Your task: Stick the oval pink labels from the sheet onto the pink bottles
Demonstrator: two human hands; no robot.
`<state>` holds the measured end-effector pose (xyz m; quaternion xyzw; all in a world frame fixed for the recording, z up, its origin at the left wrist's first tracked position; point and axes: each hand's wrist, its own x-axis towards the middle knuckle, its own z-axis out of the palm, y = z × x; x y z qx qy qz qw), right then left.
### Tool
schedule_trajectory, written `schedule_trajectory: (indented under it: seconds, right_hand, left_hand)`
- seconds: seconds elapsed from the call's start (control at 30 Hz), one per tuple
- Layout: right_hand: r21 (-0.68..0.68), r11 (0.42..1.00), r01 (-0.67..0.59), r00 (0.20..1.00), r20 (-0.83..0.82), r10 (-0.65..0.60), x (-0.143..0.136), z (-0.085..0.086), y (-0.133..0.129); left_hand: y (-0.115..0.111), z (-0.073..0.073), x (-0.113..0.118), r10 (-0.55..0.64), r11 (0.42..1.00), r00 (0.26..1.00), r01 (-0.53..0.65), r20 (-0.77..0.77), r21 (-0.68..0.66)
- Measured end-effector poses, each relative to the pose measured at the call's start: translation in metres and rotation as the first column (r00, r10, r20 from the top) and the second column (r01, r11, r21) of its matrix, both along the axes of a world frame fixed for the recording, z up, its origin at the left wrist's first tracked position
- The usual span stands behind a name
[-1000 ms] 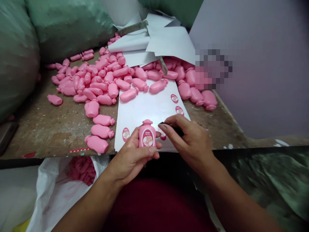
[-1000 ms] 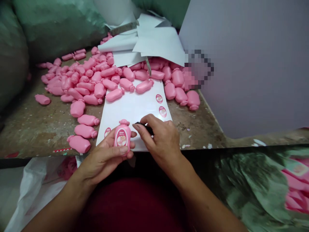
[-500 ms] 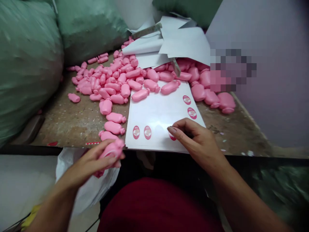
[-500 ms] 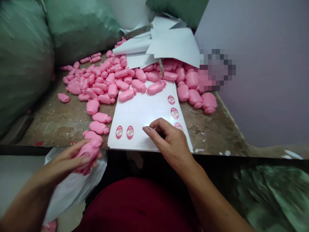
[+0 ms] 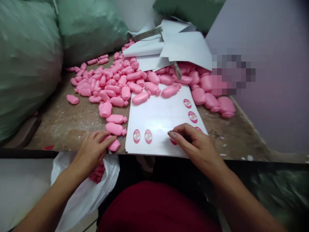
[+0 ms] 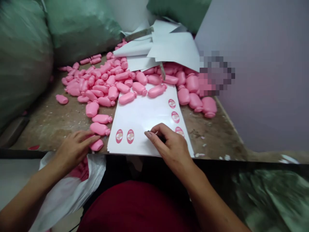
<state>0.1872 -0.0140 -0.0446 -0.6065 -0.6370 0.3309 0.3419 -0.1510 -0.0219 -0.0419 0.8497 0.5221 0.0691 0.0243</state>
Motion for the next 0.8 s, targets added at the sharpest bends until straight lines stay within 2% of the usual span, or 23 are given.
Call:
schedule_trajectory:
  seconds: [0.07, 0.13, 0.17, 0.2, 0.23, 0.27, 0.3, 0.33, 0.37, 0.4, 0.43, 0.5, 0.6, 0.73, 0.8]
  right_hand:
    - [-0.007, 1.000, 0.000, 1.000, 0.016, 0.001, 0.003, 0.000, 0.002]
    - [0.014, 1.000, 0.001, 0.998, 0.062, -0.002, 0.005, 0.001, 0.005]
    - [0.032, 0.999, -0.006, 0.995, 0.104, 0.002, 0.005, 0.001, 0.007]
    - [0.052, 0.998, -0.018, 0.988, 0.156, 0.009, 0.005, 0.001, 0.008]
    - [0.072, 0.997, -0.035, 0.977, 0.212, 0.019, 0.004, 0.001, 0.009]
    - [0.084, 0.995, -0.058, 0.963, 0.268, 0.033, 0.003, 0.001, 0.011]
    - [0.090, 0.993, -0.081, 0.946, 0.320, 0.048, 0.001, 0.001, 0.011]
    - [0.094, 0.991, -0.098, 0.930, 0.363, 0.058, -0.001, 0.000, 0.012]
    - [0.095, 0.989, -0.112, 0.917, 0.395, 0.066, -0.003, 0.000, 0.013]
    - [0.094, 0.988, -0.126, 0.905, 0.419, 0.075, -0.006, -0.001, 0.013]
    - [0.093, 0.986, -0.140, 0.895, 0.437, 0.086, -0.009, -0.001, 0.013]
    - [0.097, 0.980, -0.175, 0.882, 0.459, 0.112, -0.016, -0.002, 0.014]
    - [0.112, 0.970, -0.217, 0.863, 0.485, 0.137, -0.025, -0.003, 0.016]
    - [0.134, 0.966, -0.221, 0.832, 0.543, 0.115, -0.032, -0.006, 0.019]
    - [0.151, 0.962, -0.226, 0.818, 0.565, 0.104, -0.033, -0.009, 0.020]
  left_hand:
    - [0.000, 0.003, -0.003, 0.006, 0.998, 0.999, -0.009, 0.051, 0.069]
    - [-0.001, 0.011, 0.000, 0.071, 0.989, 0.975, -0.095, 0.209, 0.110]
    - [-0.001, 0.016, 0.005, 0.123, 0.981, 0.936, -0.166, 0.331, 0.102]
    - [-0.001, 0.022, 0.013, 0.183, 0.969, 0.863, -0.238, 0.471, 0.060]
    - [0.000, 0.028, 0.023, 0.248, 0.954, 0.747, -0.298, 0.616, -0.023]
    - [0.002, 0.033, 0.034, 0.323, 0.935, 0.592, -0.321, 0.738, -0.151]
    - [0.005, 0.038, 0.045, 0.400, 0.910, 0.416, -0.285, 0.816, -0.301]
    - [0.009, 0.041, 0.057, 0.478, 0.877, 0.249, -0.190, 0.843, -0.441]
    - [0.013, 0.043, 0.069, 0.544, 0.839, 0.113, -0.069, 0.832, -0.539]
    - [0.018, 0.044, 0.080, 0.592, 0.805, 0.020, 0.037, 0.806, -0.592]
    - [0.024, 0.042, 0.090, 0.619, 0.783, -0.035, 0.103, 0.784, -0.613]
    - [0.034, 0.035, 0.108, 0.626, 0.778, -0.065, 0.123, 0.777, -0.616]
    - [0.046, 0.018, 0.126, 0.632, 0.773, -0.069, 0.123, 0.772, -0.622]
    - [0.052, 0.001, 0.136, 0.693, 0.720, -0.203, 0.225, 0.692, -0.656]
    - [0.052, -0.001, 0.137, 0.717, 0.697, -0.223, 0.239, 0.660, -0.676]
